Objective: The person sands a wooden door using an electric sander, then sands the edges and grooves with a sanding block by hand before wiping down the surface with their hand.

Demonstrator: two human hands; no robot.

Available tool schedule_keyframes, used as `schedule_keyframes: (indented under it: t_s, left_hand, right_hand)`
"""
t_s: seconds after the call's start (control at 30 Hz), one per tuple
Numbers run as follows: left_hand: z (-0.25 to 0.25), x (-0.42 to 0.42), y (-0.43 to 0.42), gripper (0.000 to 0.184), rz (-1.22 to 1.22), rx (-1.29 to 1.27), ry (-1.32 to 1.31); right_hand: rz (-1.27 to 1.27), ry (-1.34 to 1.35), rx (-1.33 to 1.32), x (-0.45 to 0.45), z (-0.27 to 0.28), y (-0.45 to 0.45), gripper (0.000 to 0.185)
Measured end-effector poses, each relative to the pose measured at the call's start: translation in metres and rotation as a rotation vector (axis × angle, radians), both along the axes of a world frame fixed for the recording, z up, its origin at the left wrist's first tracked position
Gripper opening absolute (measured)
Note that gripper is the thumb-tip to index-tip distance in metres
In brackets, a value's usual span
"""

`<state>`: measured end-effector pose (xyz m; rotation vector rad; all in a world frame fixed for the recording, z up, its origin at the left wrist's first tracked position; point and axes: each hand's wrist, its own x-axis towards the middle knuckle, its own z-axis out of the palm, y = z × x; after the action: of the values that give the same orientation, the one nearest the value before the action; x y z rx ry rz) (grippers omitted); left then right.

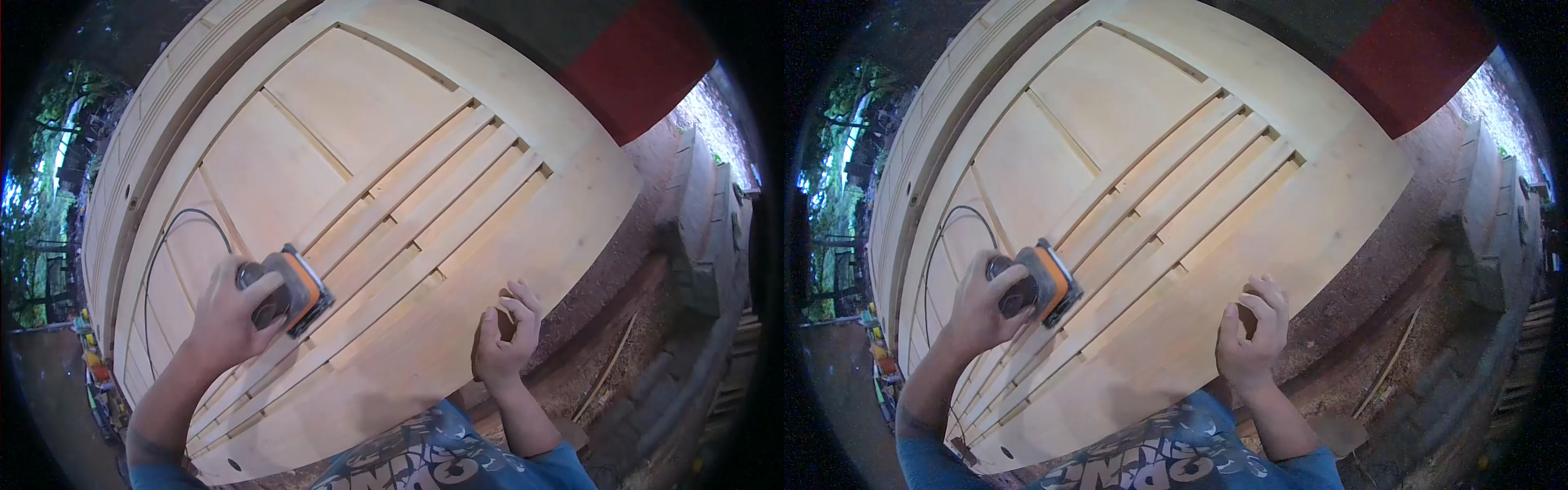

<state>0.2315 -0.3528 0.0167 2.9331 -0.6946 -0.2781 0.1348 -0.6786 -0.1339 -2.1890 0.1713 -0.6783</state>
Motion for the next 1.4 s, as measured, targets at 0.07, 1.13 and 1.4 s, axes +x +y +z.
schedule_keyframes:
  t_s: [0.07, 1.13, 1.4]
  left_hand:
    - [-0.004, 0.020, -0.023, 0.059, -0.029, -0.054, -0.028]
    - [0.005, -0.093, 0.028, 0.046, -0.027, -0.067, 0.135]
    - [-0.004, -0.189, 0.151, 0.028, -0.172, 0.082, -0.340]
  right_hand:
    - [0.005, -0.018, -0.015, 0.001, 0.001, 0.000, 0.024]
    - [0.421, 0.138, -0.058, -0.004, 0.032, 0.038, 0.038]
    - [1.348, -0.008, -0.351, -0.004, 0.102, 0.245, 0.072]
